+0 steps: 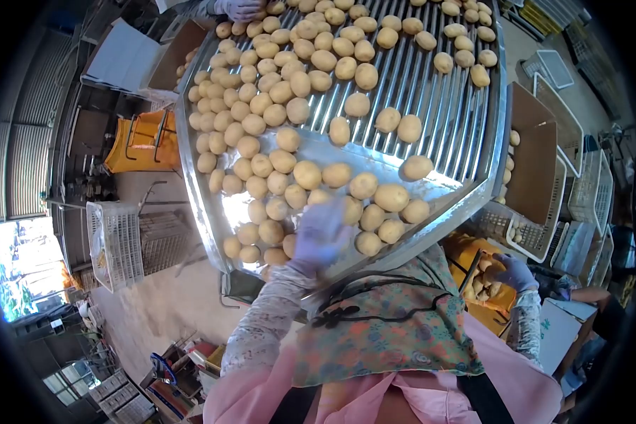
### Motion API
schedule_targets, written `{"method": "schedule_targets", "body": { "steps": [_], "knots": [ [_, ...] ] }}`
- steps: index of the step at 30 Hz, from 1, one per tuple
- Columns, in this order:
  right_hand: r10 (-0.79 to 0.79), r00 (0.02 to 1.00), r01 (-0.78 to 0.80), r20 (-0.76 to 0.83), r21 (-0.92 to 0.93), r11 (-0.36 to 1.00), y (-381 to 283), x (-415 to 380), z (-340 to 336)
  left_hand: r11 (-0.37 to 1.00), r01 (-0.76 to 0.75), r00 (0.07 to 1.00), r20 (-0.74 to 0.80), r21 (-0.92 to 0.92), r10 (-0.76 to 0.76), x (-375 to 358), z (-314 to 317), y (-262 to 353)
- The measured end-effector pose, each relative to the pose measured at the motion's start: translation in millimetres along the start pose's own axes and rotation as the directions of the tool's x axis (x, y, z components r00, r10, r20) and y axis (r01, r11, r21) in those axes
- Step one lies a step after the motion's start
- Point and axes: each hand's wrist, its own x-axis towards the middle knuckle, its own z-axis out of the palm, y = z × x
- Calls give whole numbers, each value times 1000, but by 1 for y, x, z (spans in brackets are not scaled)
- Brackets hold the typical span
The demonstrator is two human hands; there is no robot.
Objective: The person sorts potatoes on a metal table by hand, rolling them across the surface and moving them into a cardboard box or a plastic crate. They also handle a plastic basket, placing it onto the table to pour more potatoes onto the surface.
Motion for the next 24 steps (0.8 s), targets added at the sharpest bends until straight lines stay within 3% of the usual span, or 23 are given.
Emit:
{"method": "schedule_targets", "body": {
  "steps": [1, 2, 3, 4, 5, 6, 7, 8, 9, 11, 12, 13, 14, 15, 17, 18, 19, 21, 23, 24],
  "knots": [
    [-19, 989, -11, -144, -205, 979, 2, -3, 10, 997, -60, 988, 137, -47, 66, 9, 13, 16],
    [-15, 973, 41, -231, 109, 993, -4, 5, 23, 996, -70, 987, 140, -49, 76, 16, 17, 25],
    [19, 949, 119, -315, 411, 904, -20, 13, 35, 988, -72, 981, 191, 137, 45, 27, 17, 32],
    [-48, 941, 248, -334, 589, 769, -52, 15, 36, 943, -87, 973, 230, 321, 12, 38, 15, 34],
    [-179, 918, 366, -354, 583, 725, -74, 26, 40, 940, -106, 973, 230, 324, 30, 50, 13, 34],
    [-334, 867, 489, -369, 508, 709, -99, 35, 40, 970, -28, 937, 344, 240, -58, 62, 11, 32],
    [-369, 867, 499, -336, 590, 635, -126, 38, 44, 984, 68, 878, 458, 167, -138, 71, 6, 31],
    [-405, 877, 445, -260, 758, 477, -152, 40, 45, 984, 174, 860, 482, 38, -170, 77, -4, 28],
    [-498, 816, 565, -294, 588, 578, -169, 45, 42, 985, 166, 865, 472, 51, -170, 75, -6, 24],
    [-505, 823, 556, -260, 550, 623, -181, 70, 60, 931, 244, 947, 271, -269, -170, 63, -5, 17],
    [-511, 818, 564, -265, 548, 618, -189, 79, 63, 969, 185, 972, 174, -163, -156, 57, -4, 23],
    [-566, 679, 699, -467, 177, 693, -199, 88, 63, 969, 191, 972, 168, -157, -165, 44, -1, 29],
    [-656, 473, 684, -588, -225, 694, -205, 95, 60, 996, 87, 991, 108, -22, -84, 28, 4, 33],
    [-675, 461, 702, -576, -228, 675, -209, 100, 57, 992, -5, 998, 60, 129, -3, 6, 6, 31],
    [-622, 552, 503, -555, -373, 780, -215, 117, 51, 994, 34, 991, 123, 108, -48, -51, -2, 10],
    [-636, 609, 536, -474, -345, 771, -212, 125, 51, 981, 68, 984, 147, 183, -96, -72, -19, 6],
    [-659, 591, 558, -466, -354, 751, -218, 127, 52, 963, 98, 977, 162, 251, -141, -91, -33, 2],
    [-668, 688, 554, -284, -389, 736, -222, 122, 57, 951, 132, 969, 167, 281, -184, -140, -44, -18],
    [-707, 655, 605, -268, -373, 703, -232, 138, 71, 943, 154, 960, 180, 296, -214, -166, -53, -50],
    [-745, 627, 651, -227, -371, 662, -247, 136, 78, 908, 225, 969, 21, 354, -248, -176, -58, -66]
  ]
}}
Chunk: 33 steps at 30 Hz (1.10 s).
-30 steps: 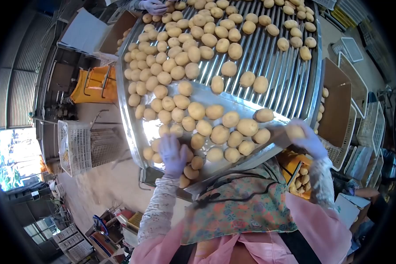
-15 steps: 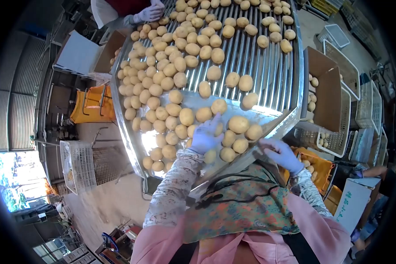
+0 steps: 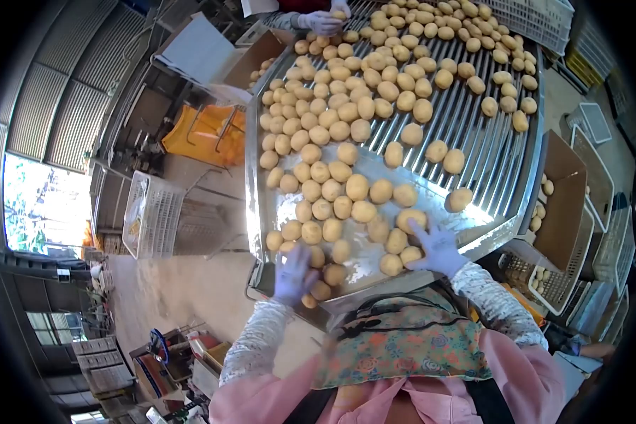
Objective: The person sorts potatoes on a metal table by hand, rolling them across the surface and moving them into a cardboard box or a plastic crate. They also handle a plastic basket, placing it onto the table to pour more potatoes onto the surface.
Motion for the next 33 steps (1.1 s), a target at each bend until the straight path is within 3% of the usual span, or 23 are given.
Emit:
{"method": "schedule_targets", "body": {
  "steps": [1, 2, 3, 4, 5, 7, 9, 11, 12, 13, 14, 15, 17, 19, 21, 22, 24, 26, 27, 28, 29, 32, 33],
  "knots": [
    [-58, 998, 58, 29, 20, 998, -16, 4, 4, 995, 91, 987, -137, 46, -84, -5, 2, -6],
    [-68, 996, 67, 52, 19, 998, -35, 9, 8, 993, 112, 986, -128, 37, -106, 0, 4, -5],
    [-82, 987, 81, 138, 10, 997, -57, 17, 12, 933, 359, 922, -151, -9, -356, 16, 5, -8],
    [-96, 972, 99, 213, -3, 995, -72, 27, 13, 814, 578, 797, -173, -58, -578, 32, 5, -13],
    [-109, 970, 114, 216, -11, 993, -77, 34, 25, 806, 589, 787, -181, -63, -589, 46, 15, -10],
    [-277, 947, 259, 165, 122, 958, -84, 35, 56, 804, 595, 792, -173, 2, -586, 76, 47, 20],
    [-301, 934, 287, 190, 99, 953, -79, 35, 35, 805, 593, 798, -132, -3, -588, 97, 42, 64],
    [-235, 875, 7, 424, 473, 881, -46, 44, 5, 912, 285, 953, -194, 296, -234, 88, 64, 86],
    [-240, 937, 112, 254, 432, 895, -12, 48, 2, 910, 295, 949, -202, 291, -243, 86, 51, 92],
    [-249, 965, 203, 76, 378, 903, 21, 50, 1, 980, 198, 977, -86, 34, -194, 84, 24, 102],
    [-153, 988, 154, -23, 242, 958, 40, 53, -19, 965, 111, 994, 15, -238, -110, 83, 8, 105],
    [-70, 988, 85, -137, 106, 991, 54, 61, -43, 964, 112, 994, 14, -242, -112, 84, 6, 96],
    [-108, 913, 3, -394, -257, 966, 84, 79, -62, 950, 52, 997, -43, -309, -69, 92, 2, 74],
    [-12, 943, -13, -331, -76, 997, 96, 109, -84, 954, 84, 990, -86, -289, -113, 121, -12, 59],
    [-67, 946, 15, -318, -164, 986, 93, 151, -101, 859, 162, 986, 39, -486, -164, 150, -15, 27],
    [-154, 942, 106, -297, -171, 980, 92, 179, -109, 941, 16, 986, -149, -339, -71, 172, -9, 5],
    [-315, 909, 261, -273, -216, 941, 86, 239, -122, 978, 64, 997, -37, -197, -73, 234, -41, -26],
    [-426, 869, 377, -252, -221, 899, 81, 305, -131, 996, 85, 961, -261, -20, -87, 276, -3, -82],
    [-459, 856, 424, -237, -185, 886, 81, 338, -133, 982, 187, 955, -231, -14, -185, 301, -1, -105],
    [-381, 908, 378, -174, -54, 924, 79, 373, -132, 958, 286, 938, -202, -4, -281, 325, 2, -122],
    [-303, 948, 311, -98, 77, 947, 74, 400, -128, 958, 286, 940, -194, -11, -282, 343, 8, -128],
    [-277, 960, 270, -42, -131, 954, 37, 444, -108, 875, 482, 864, -138, -45, -484, 380, 20, -120],
    [-168, 982, 187, 90, -274, 943, 21, 459, -102, 836, 546, 829, -113, -52, -548, 385, 22, -114]
  ]
}}
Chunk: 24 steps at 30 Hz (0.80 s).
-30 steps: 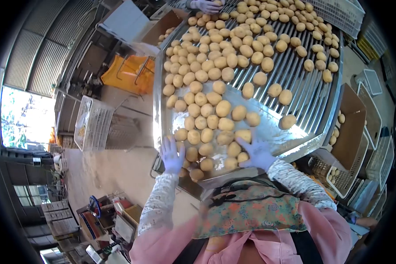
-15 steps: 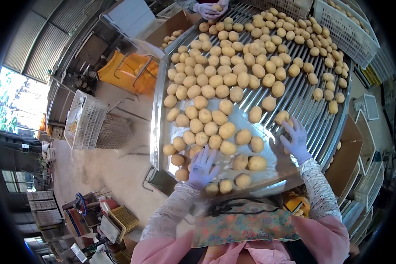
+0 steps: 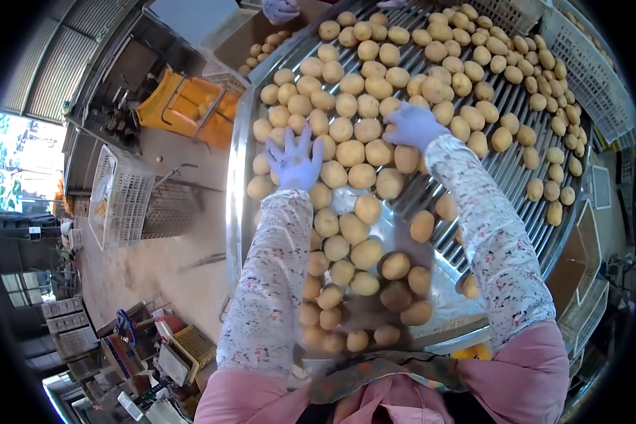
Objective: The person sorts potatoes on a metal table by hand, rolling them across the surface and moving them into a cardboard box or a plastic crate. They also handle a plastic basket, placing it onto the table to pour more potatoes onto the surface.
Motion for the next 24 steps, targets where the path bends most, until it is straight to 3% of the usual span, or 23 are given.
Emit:
{"method": "schedule_targets", "body": {
  "steps": [1, 2, 4, 6, 8, 9, 12, 14, 17, 18, 19, 20, 21, 22, 24],
  "knots": [
    [87, 985, -64, 148, -153, 986, -11, 9, 2, 997, 78, 997, 22, 3, -78, -2, 2, 3],
    [85, 981, -59, 177, -146, 987, -18, 6, 6, 996, 90, 995, 49, 4, -90, -9, 2, 3],
    [224, 965, -215, 136, -83, 973, -29, -3, 7, 996, 79, 993, 86, 49, -83, -20, -9, 5],
    [185, 959, -189, 215, -3, 982, -25, -37, 6, 995, 96, 992, 86, -11, -95, -51, -20, 8],
    [5, 983, -34, 182, 157, 987, -27, -89, 16, 999, -44, 992, 121, -14, 45, -87, -19, 5],
    [41, 985, -75, 168, 204, 976, -30, -109, 29, 999, -43, 993, 113, -17, 44, -112, -16, 9],
    [69, 988, -108, 138, 305, 946, -57, -183, 41, 949, -300, 954, 46, 99, 296, -207, -9, 36],
    [79, 990, -115, 116, 349, 930, -69, -231, 43, 946, -324, 945, 54, 11, 323, -267, -24, 44],
    [123, 931, 110, -345, 582, 806, -72, -301, 66, 913, -330, 926, 104, -241, 362, -354, -52, 48],
    [135, 926, 102, -352, 580, 808, -70, -325, 70, 907, -344, 921, 102, -243, 376, -366, -56, 42],
    [416, 855, 87, -309, 877, 473, -74, -354, 74, 886, -398, 878, 179, -236, 443, -377, -62, 27],
    [635, 758, 153, -147, 987, 46, -77, -383, 78, 860, -454, 825, 255, -234, 504, -382, -66, 11],
    [646, 762, 86, -43, 996, -35, -73, -414, 74, 789, -592, 779, 136, -166, 613, -375, -59, -7],
    [647, 759, 17, 65, 993, -120, -67, -449, 70, 841, -526, 834, 113, -129, 540, -360, -64, -9],
    [602, 770, -159, 210, 978, -138, -53, -521, 82, 898, -437, 898, 18, -51, 439, -327, -47, -14]
  ]
}}
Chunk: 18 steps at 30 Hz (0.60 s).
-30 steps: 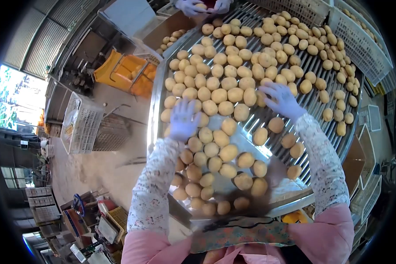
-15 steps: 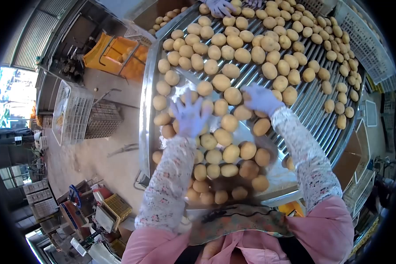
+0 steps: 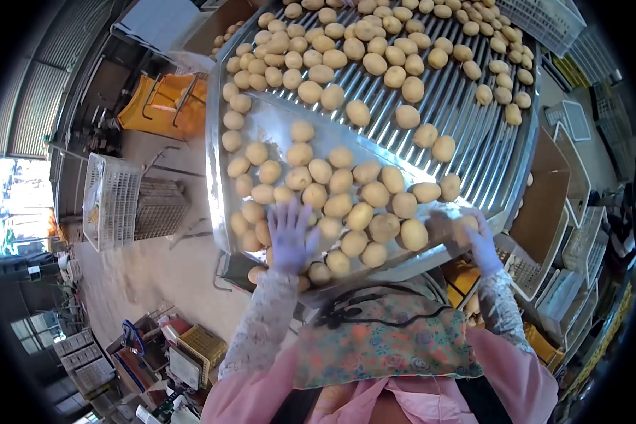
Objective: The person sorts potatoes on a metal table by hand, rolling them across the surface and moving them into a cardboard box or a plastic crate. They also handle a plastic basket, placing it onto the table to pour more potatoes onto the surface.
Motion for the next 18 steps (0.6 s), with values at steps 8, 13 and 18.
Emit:
{"method": "schedule_targets", "body": {
  "steps": [8, 13, 18],
  "knots": [
    [327, 944, -328, -45, -250, 911, 144, -174, -164, 989, -127, 988, 81, -73, 133, -31, -9, 45],
    [-97, 944, -256, -316, -885, 389, 120, -183, -119, 998, 46, 999, 14, -32, -46, -53, 12, -38],
    [-509, 852, 318, 126, -896, 309, 8, -76, -20, 926, 356, 923, 109, 126, -370, -4, 12, 46]
  ]
}}
